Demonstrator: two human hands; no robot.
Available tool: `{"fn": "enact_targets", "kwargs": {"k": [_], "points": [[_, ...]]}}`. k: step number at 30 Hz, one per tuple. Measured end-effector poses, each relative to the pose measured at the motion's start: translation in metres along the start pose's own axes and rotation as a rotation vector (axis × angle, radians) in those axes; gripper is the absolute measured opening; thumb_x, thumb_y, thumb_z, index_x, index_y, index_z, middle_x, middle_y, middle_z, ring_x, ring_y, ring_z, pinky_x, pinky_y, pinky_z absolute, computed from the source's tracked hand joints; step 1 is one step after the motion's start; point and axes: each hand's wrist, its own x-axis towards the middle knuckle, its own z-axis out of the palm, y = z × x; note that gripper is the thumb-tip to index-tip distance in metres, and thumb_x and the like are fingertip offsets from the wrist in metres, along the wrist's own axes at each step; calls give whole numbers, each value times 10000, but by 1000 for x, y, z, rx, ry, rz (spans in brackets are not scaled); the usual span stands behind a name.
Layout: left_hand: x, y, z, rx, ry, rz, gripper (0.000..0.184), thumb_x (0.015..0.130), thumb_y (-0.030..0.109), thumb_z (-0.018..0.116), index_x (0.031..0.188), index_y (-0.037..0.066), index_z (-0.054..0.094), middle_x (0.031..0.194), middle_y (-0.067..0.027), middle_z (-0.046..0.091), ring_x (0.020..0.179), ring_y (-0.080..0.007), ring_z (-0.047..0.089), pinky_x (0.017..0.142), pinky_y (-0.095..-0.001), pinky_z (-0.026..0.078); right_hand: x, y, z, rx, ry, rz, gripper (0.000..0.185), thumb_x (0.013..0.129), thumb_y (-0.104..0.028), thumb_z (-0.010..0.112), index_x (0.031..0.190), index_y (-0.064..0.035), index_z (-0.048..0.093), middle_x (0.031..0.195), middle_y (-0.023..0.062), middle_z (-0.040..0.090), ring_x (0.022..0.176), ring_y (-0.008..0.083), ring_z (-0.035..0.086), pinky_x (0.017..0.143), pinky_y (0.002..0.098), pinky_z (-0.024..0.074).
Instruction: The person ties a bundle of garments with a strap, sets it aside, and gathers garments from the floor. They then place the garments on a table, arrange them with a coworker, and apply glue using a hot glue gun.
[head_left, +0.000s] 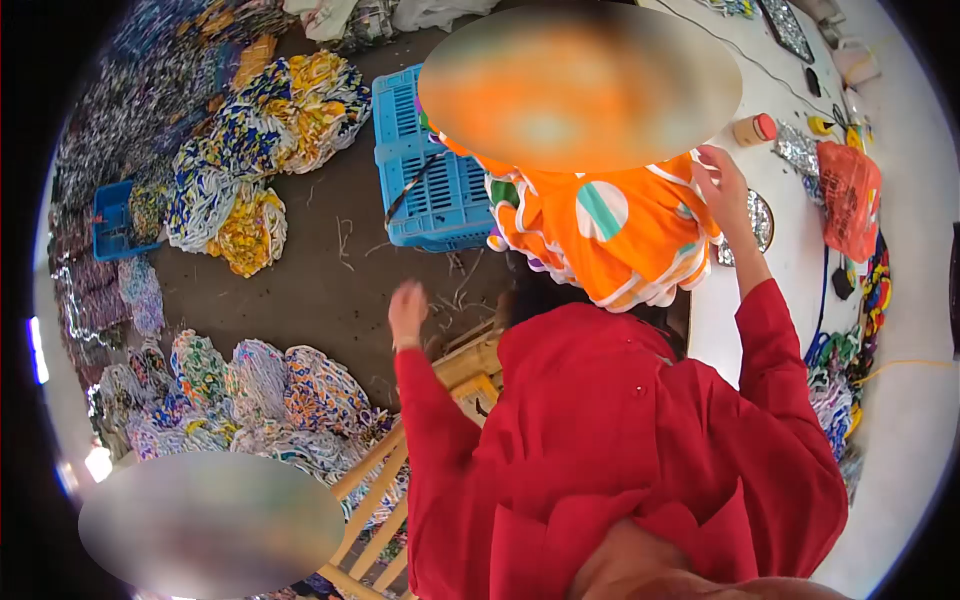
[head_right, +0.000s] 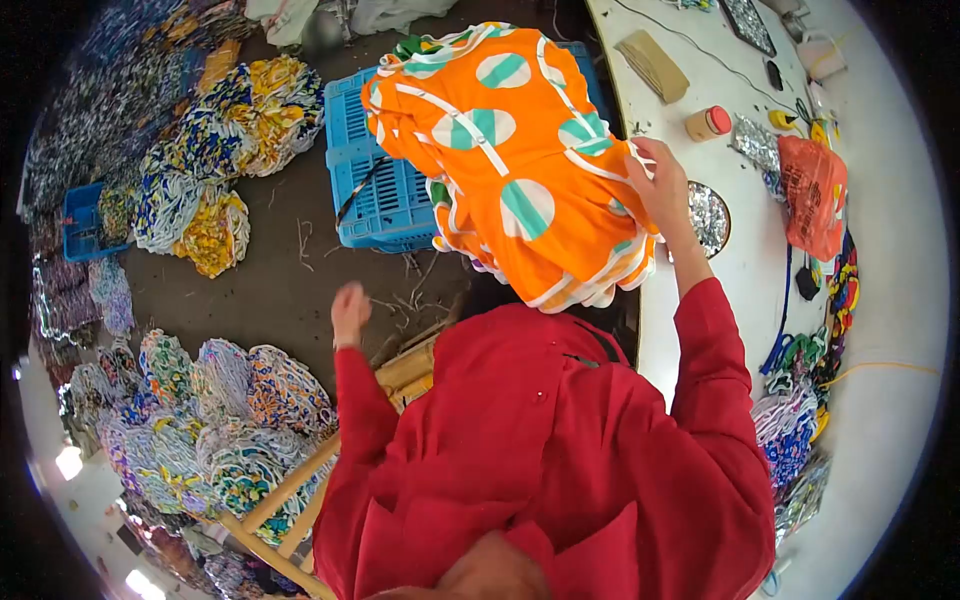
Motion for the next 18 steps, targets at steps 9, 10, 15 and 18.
{"fn": "enact_targets", "kwargs": {"k": [9, 10, 15, 18], "points": [[133, 190, 222, -2, 21, 124, 508, 785, 187, 662, 1209, 12, 443, 1035, -102, 563, 814, -181, 587, 575, -293, 511, 77, 43, 21, 407, -194, 344, 492, 877, -367, 534, 1238, -38, 470, 1184, 80, 535, 1129, 181, 475, 944, 321, 366], [137, 193, 227, -55, 25, 29, 511, 780, 177, 664, 1210, 13, 441, 1052, -108, 565, 819, -192, 592, 582, -306, 513, 83, 46, 25, 419, -203, 344, 492, 877, -367, 534, 1238, -38, 470, 1184, 80, 535, 1129, 181, 475, 944, 321, 366], [158, 192, 235, -54, -100, -104, 483, 759, 119, 662, 1185, 5, 463, 1059, -118, 576, 811, -223, 605, 631, -347, 513, 109, 56, 71, 615, -318, 618, 607, 838, -454, 554, 1222, 8, 472, 1191, 113, 526, 1117, 174, 472, 924, 310, 375], [201, 174, 227, -96, -108, -37, 437, 748, 49, 634, 1155, -11, 484, 1037, -113, 590, 833, -249, 609, 708, -374, 507, 120, 67, 99, 592, -334, 708, 623, 818, -456, 578, 1197, 30, 486, 1167, 120, 539, 1068, 167, 505, 886, 297, 403]]}}
